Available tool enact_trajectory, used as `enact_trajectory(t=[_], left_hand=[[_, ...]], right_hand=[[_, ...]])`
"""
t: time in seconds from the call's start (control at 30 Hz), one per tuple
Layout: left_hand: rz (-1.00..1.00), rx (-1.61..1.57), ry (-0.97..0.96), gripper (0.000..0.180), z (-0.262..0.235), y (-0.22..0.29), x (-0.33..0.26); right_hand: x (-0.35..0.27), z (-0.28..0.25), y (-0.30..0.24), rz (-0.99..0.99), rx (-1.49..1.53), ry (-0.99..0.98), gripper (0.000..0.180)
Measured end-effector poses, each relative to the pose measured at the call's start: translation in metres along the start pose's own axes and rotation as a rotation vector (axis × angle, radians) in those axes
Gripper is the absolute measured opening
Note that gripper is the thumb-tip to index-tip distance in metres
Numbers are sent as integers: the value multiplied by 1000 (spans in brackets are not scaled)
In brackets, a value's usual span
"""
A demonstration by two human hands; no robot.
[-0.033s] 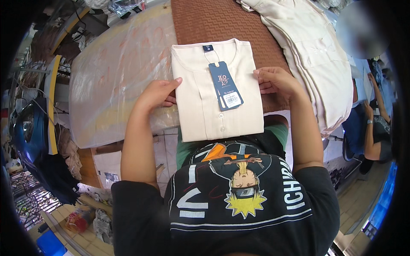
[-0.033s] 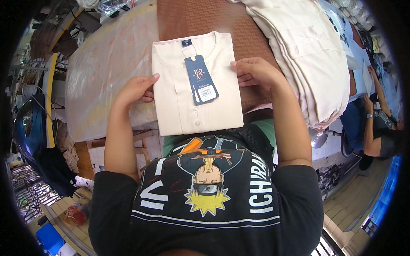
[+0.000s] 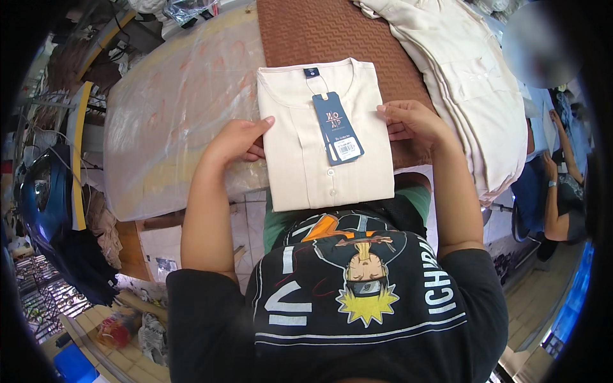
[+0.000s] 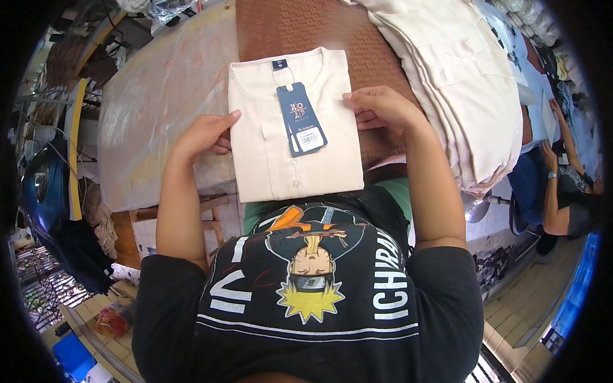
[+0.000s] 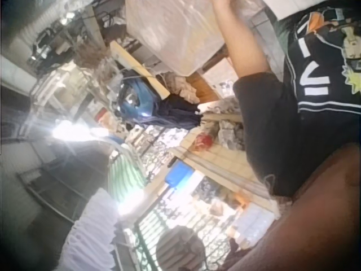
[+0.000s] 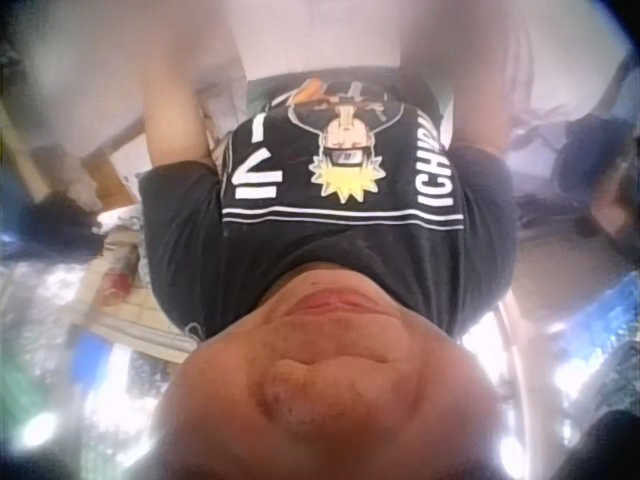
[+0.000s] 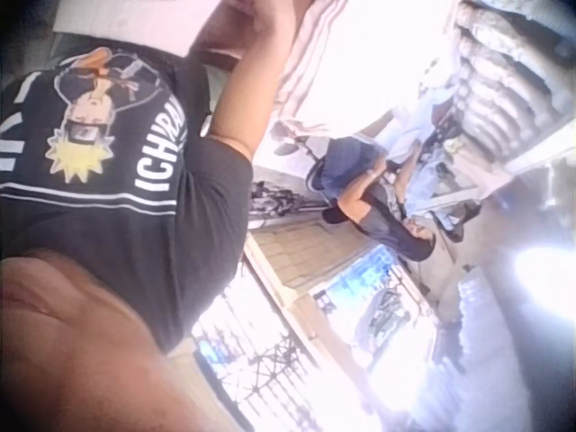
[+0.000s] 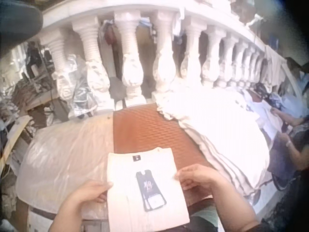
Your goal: The person picks up a clear plastic bag and slides a folded shirt inside of it. The person then removes the adhesive strip and seals the bag shut by hand.
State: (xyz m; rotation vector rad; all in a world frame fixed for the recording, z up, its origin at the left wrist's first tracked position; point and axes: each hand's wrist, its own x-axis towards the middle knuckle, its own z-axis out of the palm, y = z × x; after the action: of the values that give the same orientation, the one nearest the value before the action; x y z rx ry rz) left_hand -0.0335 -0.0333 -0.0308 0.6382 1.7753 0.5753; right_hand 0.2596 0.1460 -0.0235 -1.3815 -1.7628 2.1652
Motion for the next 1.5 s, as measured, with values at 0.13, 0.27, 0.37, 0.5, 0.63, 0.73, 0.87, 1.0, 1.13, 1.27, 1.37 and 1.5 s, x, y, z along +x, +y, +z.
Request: enact_trajectory(t=[0.13,0.27,0.37,0.5,0.63,0.73,0.87,1.0,1.13,1.27,1.37,1.5], left_hand=[[-58,35,-92,56,1,5,-17],[86,-264,-93,55,8,-20,-13],[176,-547,-61,57,18,-22,-1],[262,-734,-36,50,20,-15,28],[312,-892,-38,44,15,-2,49],[325,-887,-87,41,6,5,63],[377,-828,-70,39,3,16,70],[386,-663,30,35,-4,21,81],[403,-529,39,35,-11,43,73],[463,-509,30,38,-13,66,83],[454,-480,48,39,-5,69,108],[338,-466,144,34,2,68,120]], right_hand=[[1,8,4,-16,24,9,33],[0,12,10,-57,122,31,29],[12,11,13,-124,177,12,29],[30,11,10,-207,251,33,34],[37,18,-3,-188,298,30,36],[48,14,-6,-177,374,-32,38],[63,10,-5,-211,394,-52,40],[72,6,-1,-236,345,23,39],[59,-3,-11,-316,334,30,36],[55,-18,-33,-356,337,55,35],[73,-29,-30,-314,309,100,34],[92,-37,-16,-228,200,207,31]])
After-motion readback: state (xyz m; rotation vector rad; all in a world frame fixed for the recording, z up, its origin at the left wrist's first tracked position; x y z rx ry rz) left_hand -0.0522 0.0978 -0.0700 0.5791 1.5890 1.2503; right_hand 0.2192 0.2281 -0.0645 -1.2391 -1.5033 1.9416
